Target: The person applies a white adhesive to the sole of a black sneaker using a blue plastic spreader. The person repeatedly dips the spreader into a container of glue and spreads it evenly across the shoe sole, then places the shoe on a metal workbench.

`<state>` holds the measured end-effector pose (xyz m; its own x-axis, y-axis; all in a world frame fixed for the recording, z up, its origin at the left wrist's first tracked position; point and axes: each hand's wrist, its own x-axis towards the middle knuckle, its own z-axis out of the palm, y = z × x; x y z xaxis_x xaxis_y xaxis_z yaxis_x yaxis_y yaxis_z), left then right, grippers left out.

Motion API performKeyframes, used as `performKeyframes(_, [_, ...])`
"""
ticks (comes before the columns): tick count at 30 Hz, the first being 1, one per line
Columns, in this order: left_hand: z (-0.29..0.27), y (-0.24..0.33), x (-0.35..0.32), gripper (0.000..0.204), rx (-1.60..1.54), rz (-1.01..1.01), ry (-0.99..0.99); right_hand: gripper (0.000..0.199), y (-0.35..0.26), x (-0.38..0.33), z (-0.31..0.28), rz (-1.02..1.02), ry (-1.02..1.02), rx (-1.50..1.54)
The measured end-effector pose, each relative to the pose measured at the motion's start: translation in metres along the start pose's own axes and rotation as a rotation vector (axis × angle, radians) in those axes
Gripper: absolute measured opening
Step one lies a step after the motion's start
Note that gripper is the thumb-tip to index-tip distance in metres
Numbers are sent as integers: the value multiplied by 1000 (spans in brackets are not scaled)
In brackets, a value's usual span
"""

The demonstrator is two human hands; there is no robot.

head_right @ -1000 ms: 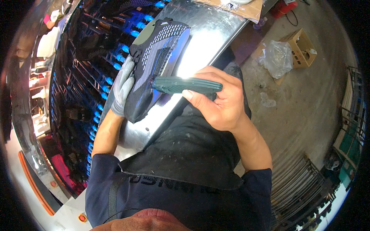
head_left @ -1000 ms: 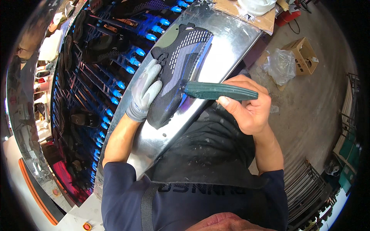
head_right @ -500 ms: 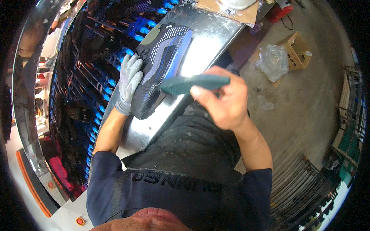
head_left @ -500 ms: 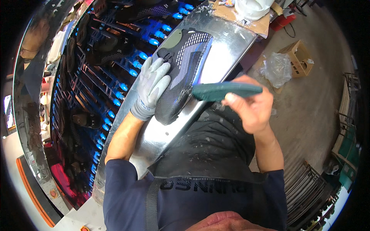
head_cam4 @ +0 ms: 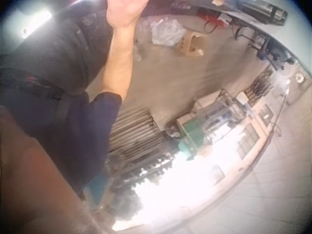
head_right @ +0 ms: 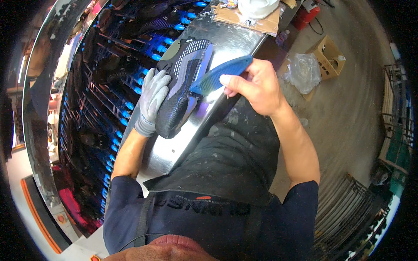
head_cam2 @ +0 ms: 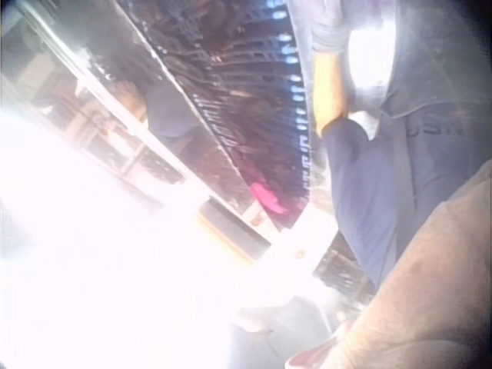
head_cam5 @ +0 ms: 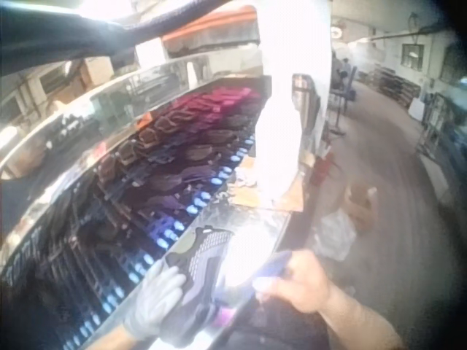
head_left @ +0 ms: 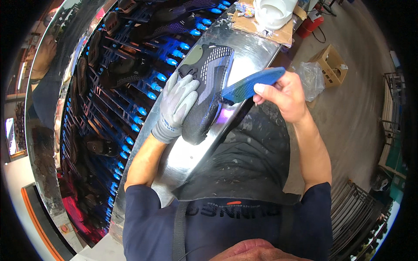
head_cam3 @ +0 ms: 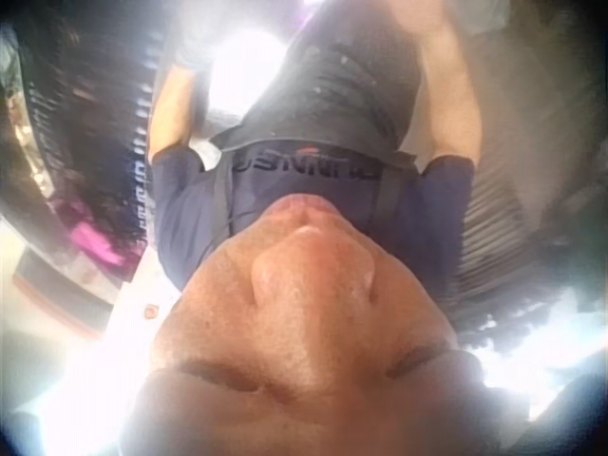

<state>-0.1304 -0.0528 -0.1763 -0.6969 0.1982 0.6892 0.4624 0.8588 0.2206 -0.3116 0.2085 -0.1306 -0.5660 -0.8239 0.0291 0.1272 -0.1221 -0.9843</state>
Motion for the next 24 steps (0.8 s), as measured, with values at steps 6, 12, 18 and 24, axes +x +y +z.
performKeyframes(6, [-2, -3, 0, 50, 34, -5, -38, 11, -7, -8, 7, -32, -13, 4])
performKeyframes(12, [-2, -1, 4, 57, 16, -6, -48, 17, -5, -32, 25, -392, -29, -222])
performKeyframes(18, [4, 0, 24, 68, -78, -27, 49, 11, -24, 0, -31, -139, 240, -341])
performKeyframes(24, [6, -1, 35, 77, -165, -126, 124, 22, -56, 106, -122, -227, 560, -910])
